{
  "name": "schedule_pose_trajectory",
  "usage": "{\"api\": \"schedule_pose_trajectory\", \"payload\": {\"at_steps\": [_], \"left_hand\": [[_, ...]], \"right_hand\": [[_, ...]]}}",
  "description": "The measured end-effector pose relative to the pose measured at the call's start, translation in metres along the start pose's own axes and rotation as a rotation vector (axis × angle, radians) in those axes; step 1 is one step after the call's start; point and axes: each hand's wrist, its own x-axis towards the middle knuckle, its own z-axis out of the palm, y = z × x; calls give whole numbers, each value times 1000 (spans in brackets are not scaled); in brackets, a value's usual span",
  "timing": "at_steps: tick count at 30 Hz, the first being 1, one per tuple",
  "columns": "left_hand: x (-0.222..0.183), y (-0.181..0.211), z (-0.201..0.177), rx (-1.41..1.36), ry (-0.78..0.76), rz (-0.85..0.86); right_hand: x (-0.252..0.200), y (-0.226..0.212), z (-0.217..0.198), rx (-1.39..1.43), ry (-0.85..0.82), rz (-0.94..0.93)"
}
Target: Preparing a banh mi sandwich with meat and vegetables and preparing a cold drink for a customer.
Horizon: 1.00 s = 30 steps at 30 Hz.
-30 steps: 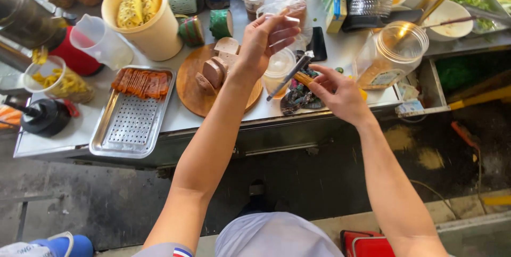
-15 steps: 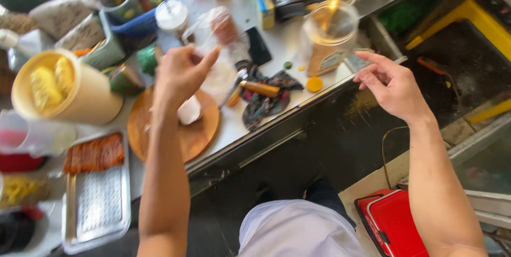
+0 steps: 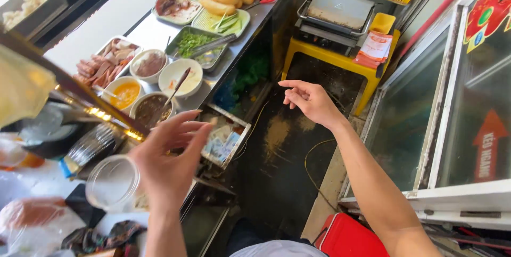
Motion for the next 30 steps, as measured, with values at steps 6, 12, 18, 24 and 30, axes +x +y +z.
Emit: {"api": "schedule_pose_trajectory", "payload": {"at_steps": [6,12,18,24,30], "left_hand": [[65,-87,190,-534,-430,-274],[141,-209,347,-607,-795,-535],[266,-259,486,-350,-1000,-422],[348,-340,679,-280,-1088,-396],[412,-396,837,-23,-1060,-158]], "right_hand": [[42,45,-132,-28,134,137],[95,125,-260,-135,242,211],[159,223,-390,-127,405,371],[213,325,-493,-78,614,493],[275,535,-594,-18,679,592]]}}
